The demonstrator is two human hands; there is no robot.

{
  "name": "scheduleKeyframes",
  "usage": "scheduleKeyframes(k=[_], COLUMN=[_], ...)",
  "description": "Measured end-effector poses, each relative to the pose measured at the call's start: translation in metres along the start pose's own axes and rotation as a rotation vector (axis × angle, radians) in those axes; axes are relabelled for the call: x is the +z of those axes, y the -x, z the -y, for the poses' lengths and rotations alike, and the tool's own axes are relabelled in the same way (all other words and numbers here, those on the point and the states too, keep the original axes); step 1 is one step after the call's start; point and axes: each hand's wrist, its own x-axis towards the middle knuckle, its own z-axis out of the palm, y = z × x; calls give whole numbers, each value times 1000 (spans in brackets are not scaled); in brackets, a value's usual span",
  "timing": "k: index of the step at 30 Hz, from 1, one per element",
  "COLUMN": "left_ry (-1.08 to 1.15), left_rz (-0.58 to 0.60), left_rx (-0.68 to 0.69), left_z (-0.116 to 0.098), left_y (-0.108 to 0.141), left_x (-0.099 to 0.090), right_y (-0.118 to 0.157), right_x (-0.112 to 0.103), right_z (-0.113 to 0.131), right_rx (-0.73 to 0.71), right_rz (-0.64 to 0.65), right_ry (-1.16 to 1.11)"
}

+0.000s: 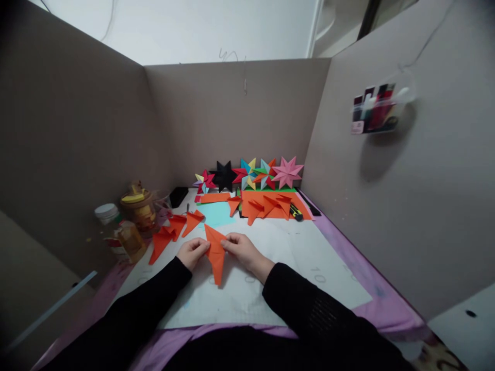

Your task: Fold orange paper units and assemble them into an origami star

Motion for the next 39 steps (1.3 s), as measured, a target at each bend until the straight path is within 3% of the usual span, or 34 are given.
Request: scheduleKeyframes(k=[3, 9, 11, 13, 15, 18, 28, 33, 39], left_ry=[-37, -12, 78, 158, 164, 103, 211, 337, 310], left_rz=[-33, -244, -232, -142, -29, 13, -252, -390, -201], left_rx=[42, 40, 17, -5, -27, -38, -41, -67, -124], left_z=[-1, 8, 9, 8, 6, 6, 4, 7, 10], left_y=[0, -11, -12, -8, -3, 2, -4, -12, -11], left_x=[-1, -12, -11, -5, 3, 10, -2, -10, -5], right_y=[2, 0, -1, -1, 1, 3, 12, 13, 1], right_x=[1, -3, -4, -2, 1, 6, 27, 23, 7], right_z=[2, 1, 1, 1, 3, 6, -2, -5, 0], right_rx=[3, -40, -49, -57, -54, -51, 74, 112, 3], right_rz=[-30, -149, -175, -171, -146, -120, 95, 207, -105], right_ry=[23, 5, 3, 12, 31, 58, 213, 255, -57])
